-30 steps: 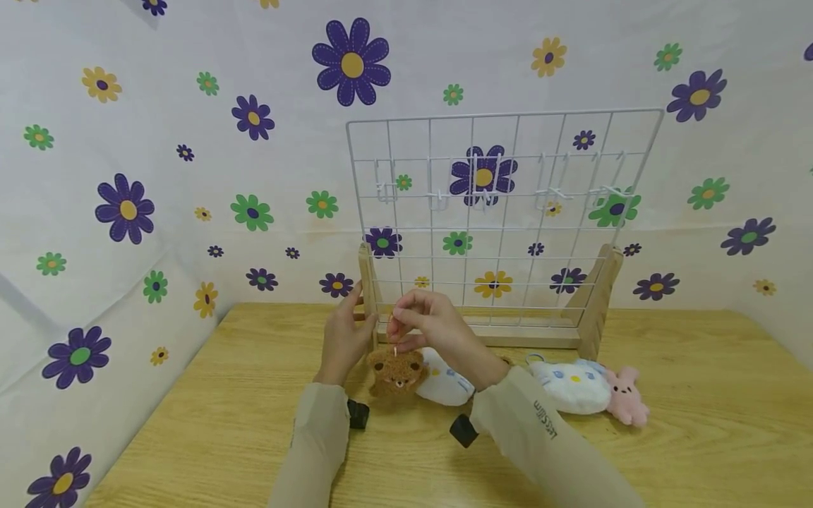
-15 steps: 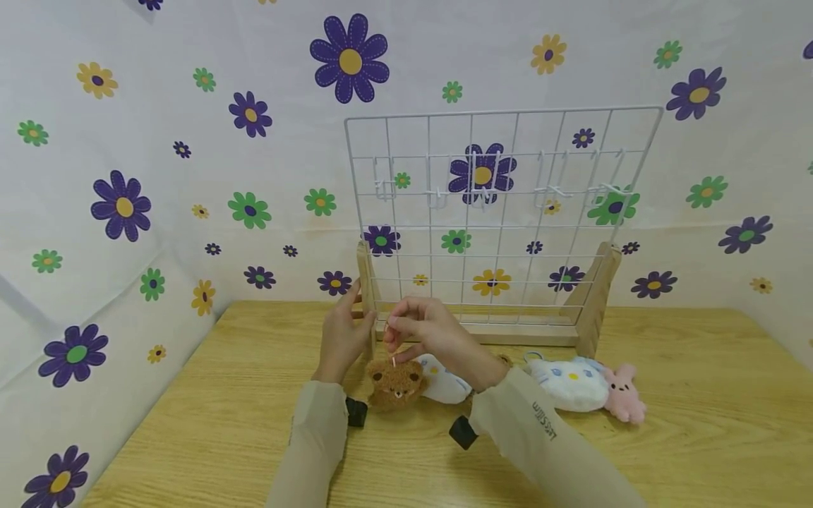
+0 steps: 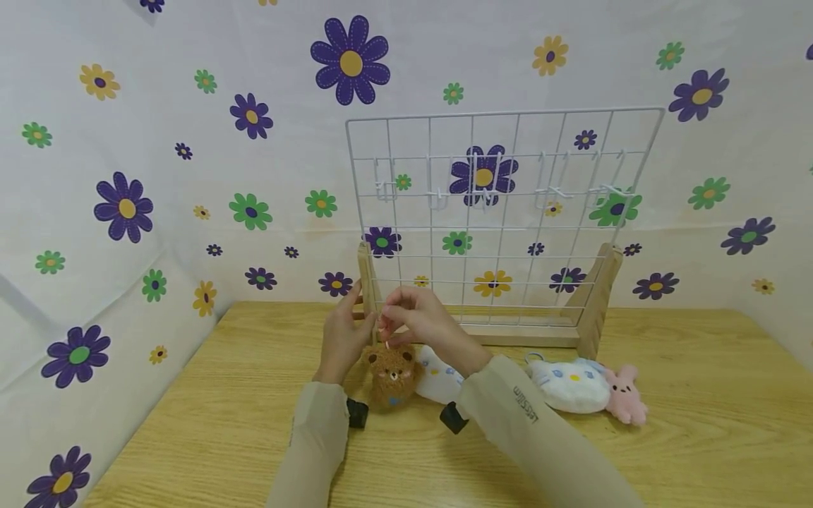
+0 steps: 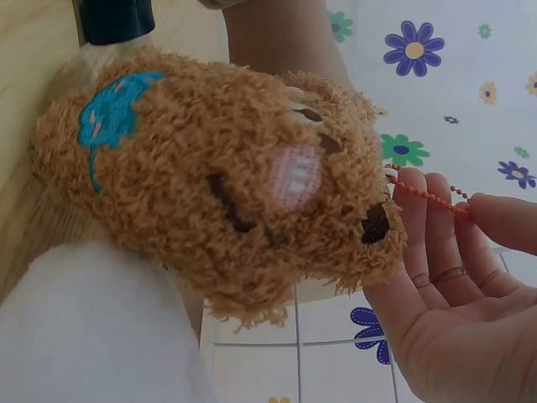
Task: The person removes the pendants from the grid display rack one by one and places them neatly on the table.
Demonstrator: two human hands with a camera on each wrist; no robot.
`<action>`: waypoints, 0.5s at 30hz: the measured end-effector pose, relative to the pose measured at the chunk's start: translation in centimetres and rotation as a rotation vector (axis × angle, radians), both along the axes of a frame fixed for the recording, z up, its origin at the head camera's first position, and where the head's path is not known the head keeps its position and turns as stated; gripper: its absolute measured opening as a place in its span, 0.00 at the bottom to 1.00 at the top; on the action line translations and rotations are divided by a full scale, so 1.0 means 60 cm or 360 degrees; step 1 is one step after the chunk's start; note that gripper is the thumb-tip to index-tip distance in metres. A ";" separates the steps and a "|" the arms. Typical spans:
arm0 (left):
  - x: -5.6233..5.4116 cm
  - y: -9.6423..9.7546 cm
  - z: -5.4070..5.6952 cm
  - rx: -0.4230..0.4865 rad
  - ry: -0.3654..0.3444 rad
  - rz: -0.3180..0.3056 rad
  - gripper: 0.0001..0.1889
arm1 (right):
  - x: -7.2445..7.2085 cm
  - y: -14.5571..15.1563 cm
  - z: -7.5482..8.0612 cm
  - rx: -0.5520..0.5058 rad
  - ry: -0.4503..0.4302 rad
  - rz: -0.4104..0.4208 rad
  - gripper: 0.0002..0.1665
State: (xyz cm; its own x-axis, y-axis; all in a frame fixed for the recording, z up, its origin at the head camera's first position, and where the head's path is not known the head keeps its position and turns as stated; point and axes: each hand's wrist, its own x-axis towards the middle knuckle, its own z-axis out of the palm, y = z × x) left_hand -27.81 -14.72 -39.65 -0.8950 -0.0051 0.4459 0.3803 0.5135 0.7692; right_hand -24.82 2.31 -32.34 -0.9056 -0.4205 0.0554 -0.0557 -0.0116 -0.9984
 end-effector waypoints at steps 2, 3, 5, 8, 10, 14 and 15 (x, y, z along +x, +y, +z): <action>0.000 0.000 0.000 -0.0005 0.0014 -0.0002 0.33 | -0.005 -0.005 -0.002 0.0016 0.0017 -0.0027 0.07; 0.000 0.000 0.000 -0.0010 0.0025 -0.0003 0.33 | -0.008 -0.007 -0.003 0.0032 0.0021 -0.0045 0.07; 0.001 0.000 0.000 -0.0023 0.0048 -0.0002 0.33 | -0.013 -0.012 -0.006 0.0060 0.0043 -0.0068 0.07; 0.001 0.001 0.001 -0.0030 0.0075 -0.0003 0.32 | -0.018 -0.017 -0.008 0.0106 0.0073 -0.0089 0.07; 0.001 0.001 0.002 -0.0027 0.0078 -0.0004 0.32 | -0.020 -0.019 -0.010 0.0137 0.0097 -0.0099 0.07; 0.000 -0.001 0.001 -0.0022 0.0073 -0.0009 0.32 | -0.024 -0.021 -0.015 0.0192 0.0152 -0.0115 0.06; -0.002 -0.002 0.000 -0.0022 0.0067 -0.0011 0.32 | -0.025 -0.021 -0.015 0.0206 0.0162 -0.0117 0.06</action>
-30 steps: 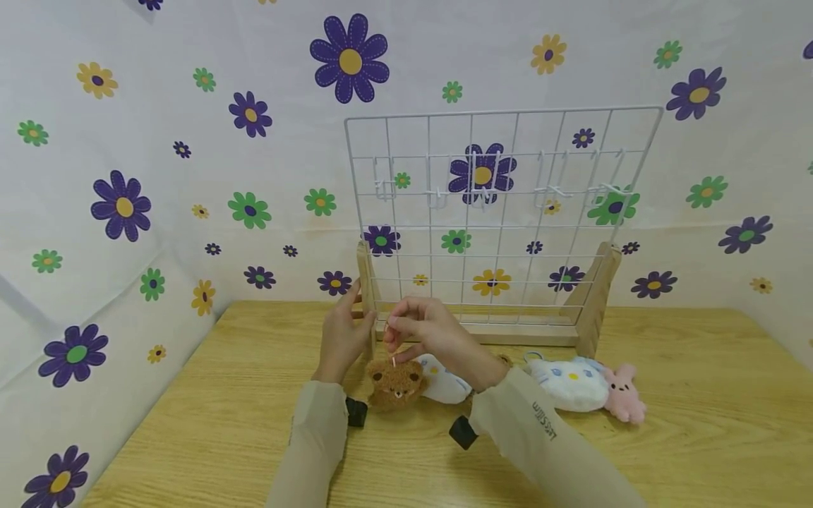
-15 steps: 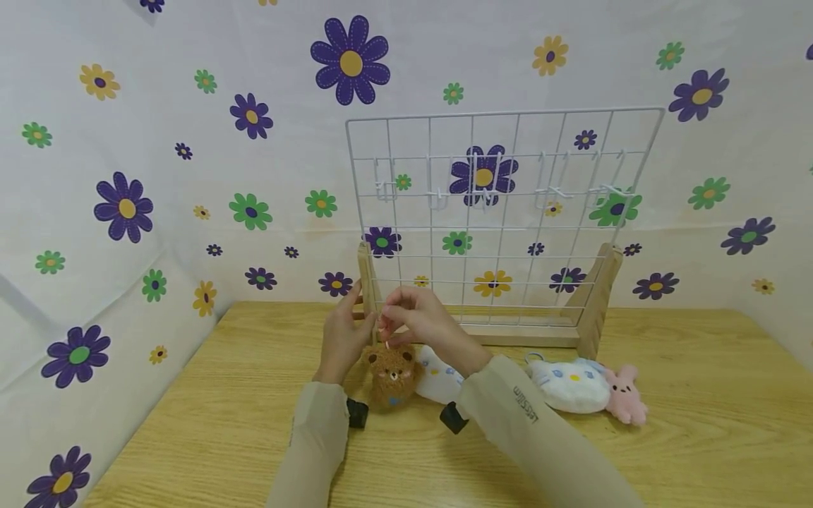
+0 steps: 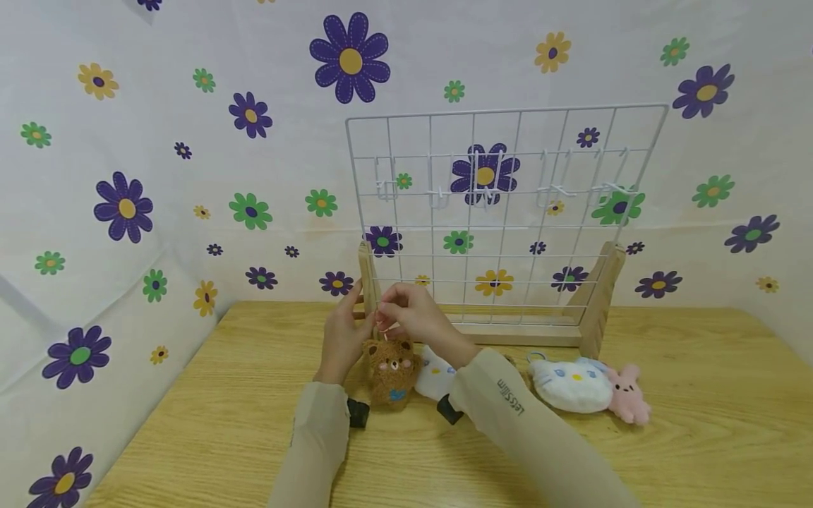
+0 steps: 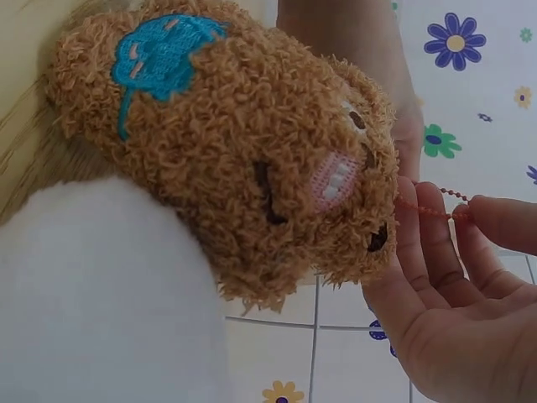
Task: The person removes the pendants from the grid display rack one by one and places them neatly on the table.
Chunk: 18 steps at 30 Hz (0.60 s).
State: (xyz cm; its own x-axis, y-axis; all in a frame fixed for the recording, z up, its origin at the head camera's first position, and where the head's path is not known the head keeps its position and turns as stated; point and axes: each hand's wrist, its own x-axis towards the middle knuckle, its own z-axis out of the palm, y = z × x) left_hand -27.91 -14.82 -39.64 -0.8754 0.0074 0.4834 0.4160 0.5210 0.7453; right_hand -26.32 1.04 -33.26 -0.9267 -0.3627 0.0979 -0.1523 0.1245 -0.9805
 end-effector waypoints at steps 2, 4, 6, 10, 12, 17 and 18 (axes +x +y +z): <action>-0.001 -0.002 0.001 0.0011 -0.0023 -0.0010 0.32 | 0.000 0.000 0.000 0.0035 0.0014 -0.0005 0.06; -0.002 -0.004 0.001 0.0023 -0.0057 -0.0026 0.32 | 0.001 -0.001 -0.001 0.0063 0.0015 -0.0013 0.05; -0.002 -0.007 0.002 0.0042 -0.0102 -0.0047 0.33 | 0.000 -0.002 -0.004 0.0079 0.0022 -0.0015 0.05; -0.001 -0.011 0.004 0.0053 -0.0178 -0.0067 0.33 | 0.000 -0.006 -0.011 0.0106 0.0044 0.0011 0.05; -0.001 -0.012 0.005 0.0045 -0.0184 -0.0071 0.33 | 0.001 -0.007 -0.015 0.0117 0.0053 0.0035 0.06; -0.001 -0.013 0.005 0.0042 -0.0183 -0.0083 0.33 | -0.003 -0.006 -0.026 0.0174 0.0081 0.0079 0.07; -0.001 -0.013 0.005 0.0046 -0.0183 -0.0087 0.33 | -0.004 -0.005 -0.028 0.0196 0.0091 0.0082 0.07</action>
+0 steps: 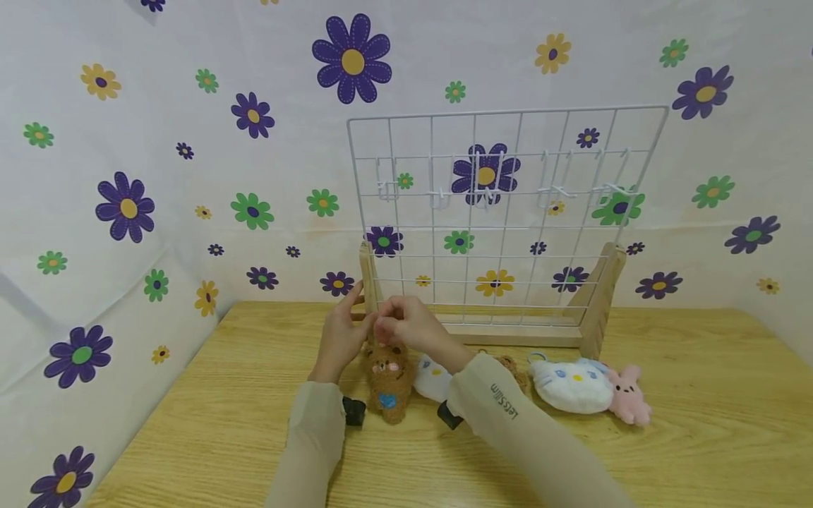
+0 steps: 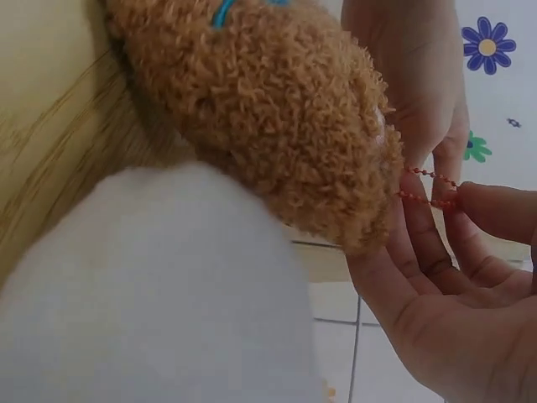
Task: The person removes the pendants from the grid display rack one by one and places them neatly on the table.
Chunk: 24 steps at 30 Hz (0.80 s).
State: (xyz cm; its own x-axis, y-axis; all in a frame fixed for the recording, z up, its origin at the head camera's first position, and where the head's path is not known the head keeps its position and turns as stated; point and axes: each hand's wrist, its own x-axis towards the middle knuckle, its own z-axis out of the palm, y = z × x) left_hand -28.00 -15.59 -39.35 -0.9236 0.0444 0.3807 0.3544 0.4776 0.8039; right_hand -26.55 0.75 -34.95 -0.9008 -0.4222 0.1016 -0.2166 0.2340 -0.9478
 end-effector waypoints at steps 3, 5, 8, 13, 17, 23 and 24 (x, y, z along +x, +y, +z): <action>0.000 0.000 0.000 0.0020 -0.0006 -0.0004 0.33 | -0.002 0.004 -0.004 0.0062 0.0029 0.0012 0.07; 0.000 0.002 0.001 0.0020 -0.0001 -0.0013 0.33 | -0.003 0.008 -0.005 0.0100 0.0032 0.0013 0.08; 0.001 0.006 0.002 0.0018 -0.0001 -0.0025 0.33 | -0.003 0.015 -0.006 0.0172 0.0049 0.0014 0.07; 0.000 0.013 0.005 -0.0001 0.0007 -0.0038 0.33 | -0.002 0.035 0.001 0.0208 0.0035 -0.0004 0.07; 0.002 0.014 0.005 -0.0066 -0.0032 -0.0029 0.33 | 0.005 0.063 0.008 0.0158 0.0024 -0.0033 0.09; 0.012 -0.011 0.000 -0.0306 -0.0092 0.0023 0.30 | 0.031 0.133 0.016 0.0135 0.0238 0.0001 0.08; 0.015 -0.017 0.000 -0.0343 -0.0087 0.0038 0.30 | 0.037 0.148 0.018 0.0125 0.0276 0.0005 0.08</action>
State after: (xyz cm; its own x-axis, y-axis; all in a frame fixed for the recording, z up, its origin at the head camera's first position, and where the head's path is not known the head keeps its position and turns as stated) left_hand -27.11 -16.63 -39.37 -0.9443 0.0972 0.3143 0.2997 0.6483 0.6999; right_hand -24.30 9.61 -33.85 -0.8714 -0.4375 0.2222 -0.3762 0.3049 -0.8750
